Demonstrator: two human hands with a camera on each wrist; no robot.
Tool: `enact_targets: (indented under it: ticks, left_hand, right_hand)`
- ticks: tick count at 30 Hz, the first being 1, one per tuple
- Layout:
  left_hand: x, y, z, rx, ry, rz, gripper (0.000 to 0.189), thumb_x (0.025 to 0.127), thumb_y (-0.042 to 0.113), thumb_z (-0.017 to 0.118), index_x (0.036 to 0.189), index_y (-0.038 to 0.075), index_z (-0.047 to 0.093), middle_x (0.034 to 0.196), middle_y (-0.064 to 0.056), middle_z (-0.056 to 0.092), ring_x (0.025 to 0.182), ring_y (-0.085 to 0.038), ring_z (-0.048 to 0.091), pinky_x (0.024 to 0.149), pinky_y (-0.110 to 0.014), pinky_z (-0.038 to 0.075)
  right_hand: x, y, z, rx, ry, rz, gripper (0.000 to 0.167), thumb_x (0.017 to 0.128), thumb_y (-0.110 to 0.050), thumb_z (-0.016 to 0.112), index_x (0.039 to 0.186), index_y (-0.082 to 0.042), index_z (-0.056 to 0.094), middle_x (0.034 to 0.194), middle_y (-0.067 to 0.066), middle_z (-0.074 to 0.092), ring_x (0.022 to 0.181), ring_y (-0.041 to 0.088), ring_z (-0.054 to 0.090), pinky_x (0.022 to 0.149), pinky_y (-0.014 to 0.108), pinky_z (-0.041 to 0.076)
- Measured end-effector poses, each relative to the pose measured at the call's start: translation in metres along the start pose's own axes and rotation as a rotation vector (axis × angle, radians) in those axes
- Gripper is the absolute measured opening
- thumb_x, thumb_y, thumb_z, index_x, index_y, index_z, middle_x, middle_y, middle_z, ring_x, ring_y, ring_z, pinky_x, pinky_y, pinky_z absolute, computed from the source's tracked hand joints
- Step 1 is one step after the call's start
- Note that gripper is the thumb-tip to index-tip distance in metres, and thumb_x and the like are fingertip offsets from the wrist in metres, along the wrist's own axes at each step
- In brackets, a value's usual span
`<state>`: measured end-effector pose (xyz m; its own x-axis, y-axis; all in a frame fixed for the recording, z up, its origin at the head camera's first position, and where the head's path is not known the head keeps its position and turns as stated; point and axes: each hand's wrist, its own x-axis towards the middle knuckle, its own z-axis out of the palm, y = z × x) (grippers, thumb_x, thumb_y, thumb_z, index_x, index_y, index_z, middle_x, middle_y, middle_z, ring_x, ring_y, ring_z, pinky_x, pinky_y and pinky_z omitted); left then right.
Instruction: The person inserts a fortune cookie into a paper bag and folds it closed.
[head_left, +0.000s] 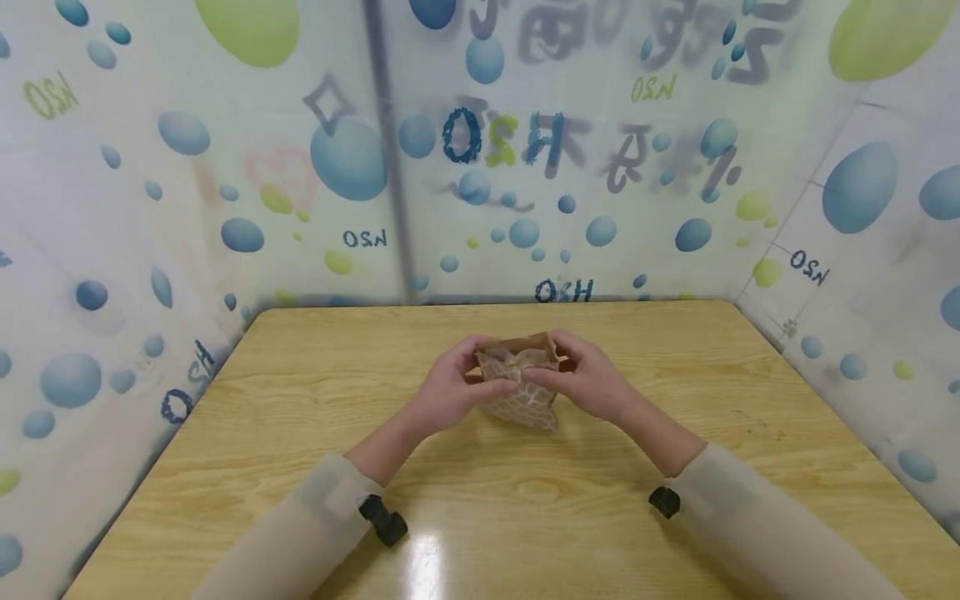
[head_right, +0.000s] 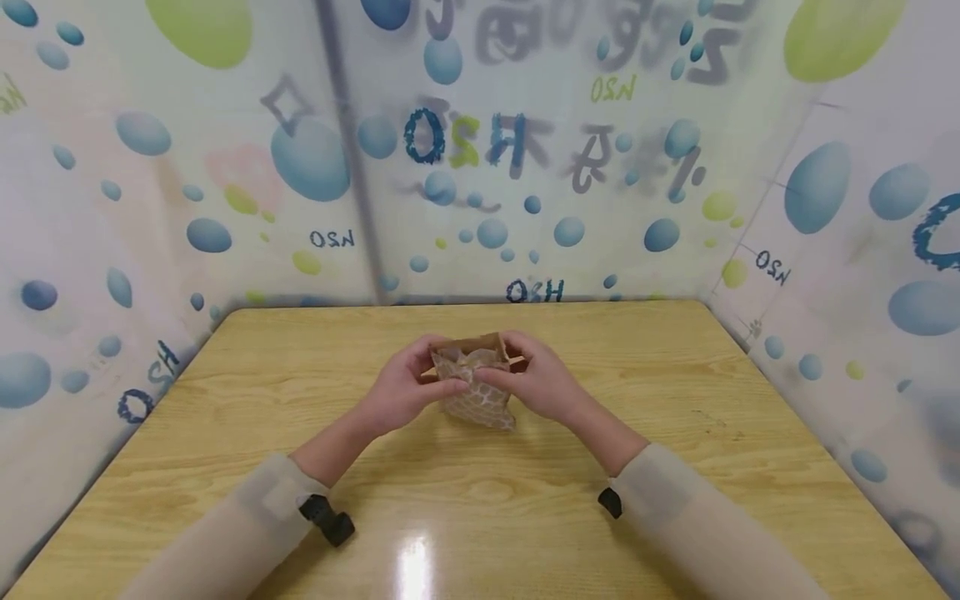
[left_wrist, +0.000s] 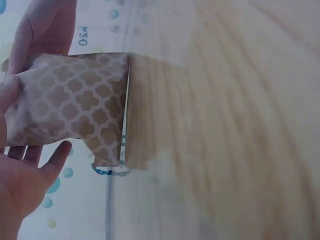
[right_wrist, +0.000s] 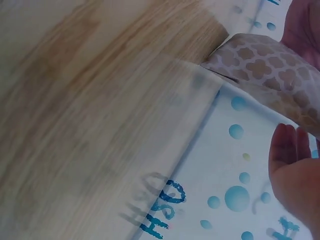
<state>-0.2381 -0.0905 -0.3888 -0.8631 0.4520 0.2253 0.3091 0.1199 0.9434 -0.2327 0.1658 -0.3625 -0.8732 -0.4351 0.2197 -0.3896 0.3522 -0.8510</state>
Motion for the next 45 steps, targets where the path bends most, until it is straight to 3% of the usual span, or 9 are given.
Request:
enact_targets:
  ticks: [4,12,16,20,26,31,35,41,45]
  left_hand:
    - [-0.0011,0.0015,0.0023,-0.060,0.029,-0.004,0.039,0.101,0.019,0.082,0.137,0.015,0.067,0.131,-0.010,0.072,0.110,-0.019,0.074,0.086,-0.032,0.064]
    - [-0.0001,0.0007,0.0038,-0.082,0.122,-0.028,0.018,0.098,0.020,0.085,0.110,0.013,0.073,0.116,-0.006,0.075,0.089,-0.013,0.068,0.065,-0.025,0.053]
    - [-0.0011,0.0002,0.0018,-0.056,0.103,-0.022,0.024,0.101,0.024,0.082,0.122,0.016,0.073,0.119,-0.007,0.074,0.095,-0.016,0.071,0.070,-0.027,0.058]
    - [-0.0018,0.0001,-0.0003,-0.020,0.099,-0.018,0.027,0.104,0.023,0.078,0.130,0.017,0.075,0.119,-0.005,0.076,0.103,-0.017,0.070,0.077,-0.030,0.060]
    - [-0.0013,0.0031,0.0002,0.017,0.116,0.008,0.023,0.103,0.020,0.079,0.124,0.012,0.074,0.120,-0.008,0.074,0.097,-0.016,0.068,0.067,-0.031,0.055]
    - [-0.0046,0.0033,-0.0019,0.031,0.105,0.080,0.049,0.106,0.017,0.075,0.150,0.017,0.053,0.143,-0.011,0.060,0.119,-0.026,0.070,0.084,-0.034,0.064]
    - [-0.0054,0.0028,-0.0048,0.123,0.141,0.192,0.058,0.105,0.010,0.074,0.155,0.015,0.044,0.150,-0.015,0.050,0.129,-0.035,0.069,0.091,-0.040,0.065]
    - [-0.0056,0.0015,-0.0056,0.320,0.135,0.396,0.041,0.105,0.002,0.071,0.142,0.007,0.054,0.138,-0.018,0.056,0.112,-0.033,0.071,0.080,-0.032,0.067]
    - [-0.0060,0.0004,-0.0040,0.384,0.135,0.463,0.029,0.106,0.002,0.069,0.133,0.008,0.061,0.130,-0.015,0.058,0.106,-0.027,0.062,0.077,-0.030,0.067]
  right_hand:
    - [-0.0009,0.0022,-0.0016,-0.067,0.030,-0.022,0.014,0.105,-0.021,0.076,0.113,-0.010,0.075,0.114,0.011,0.066,0.087,0.019,0.061,0.072,0.032,0.061]
    - [-0.0015,-0.0004,-0.0065,-0.118,0.014,-0.049,0.026,0.107,-0.016,0.072,0.132,-0.011,0.079,0.127,0.012,0.072,0.093,0.018,0.066,0.077,0.034,0.063]
    - [0.0000,0.0003,-0.0063,-0.134,0.026,-0.007,0.023,0.105,-0.021,0.076,0.126,-0.013,0.079,0.119,0.008,0.072,0.096,0.016,0.067,0.082,0.032,0.063]
    - [-0.0003,0.0026,-0.0059,-0.129,0.025,-0.014,0.015,0.104,-0.018,0.076,0.117,-0.009,0.079,0.110,0.010,0.072,0.089,0.012,0.069,0.082,0.040,0.067]
    - [0.0004,0.0033,-0.0082,-0.137,0.032,-0.047,0.028,0.105,-0.012,0.075,0.132,-0.007,0.078,0.120,0.013,0.075,0.098,0.014,0.071,0.082,0.030,0.065]
    - [0.0012,0.0026,-0.0085,-0.114,0.048,-0.016,0.052,0.103,-0.018,0.078,0.152,-0.010,0.061,0.132,0.016,0.070,0.113,0.028,0.072,0.093,0.040,0.065]
    - [-0.0002,0.0034,-0.0085,-0.103,0.115,-0.110,0.065,0.101,-0.011,0.080,0.158,-0.013,0.050,0.145,0.018,0.062,0.124,0.036,0.070,0.101,0.058,0.062]
    - [-0.0021,0.0051,-0.0066,-0.144,0.131,-0.261,0.046,0.101,-0.003,0.077,0.144,-0.010,0.062,0.143,0.014,0.062,0.121,0.032,0.069,0.098,0.051,0.064]
    - [-0.0032,0.0044,-0.0050,-0.209,0.126,-0.320,0.035,0.103,-0.003,0.075,0.136,-0.013,0.071,0.137,0.011,0.065,0.112,0.024,0.064,0.092,0.042,0.064]
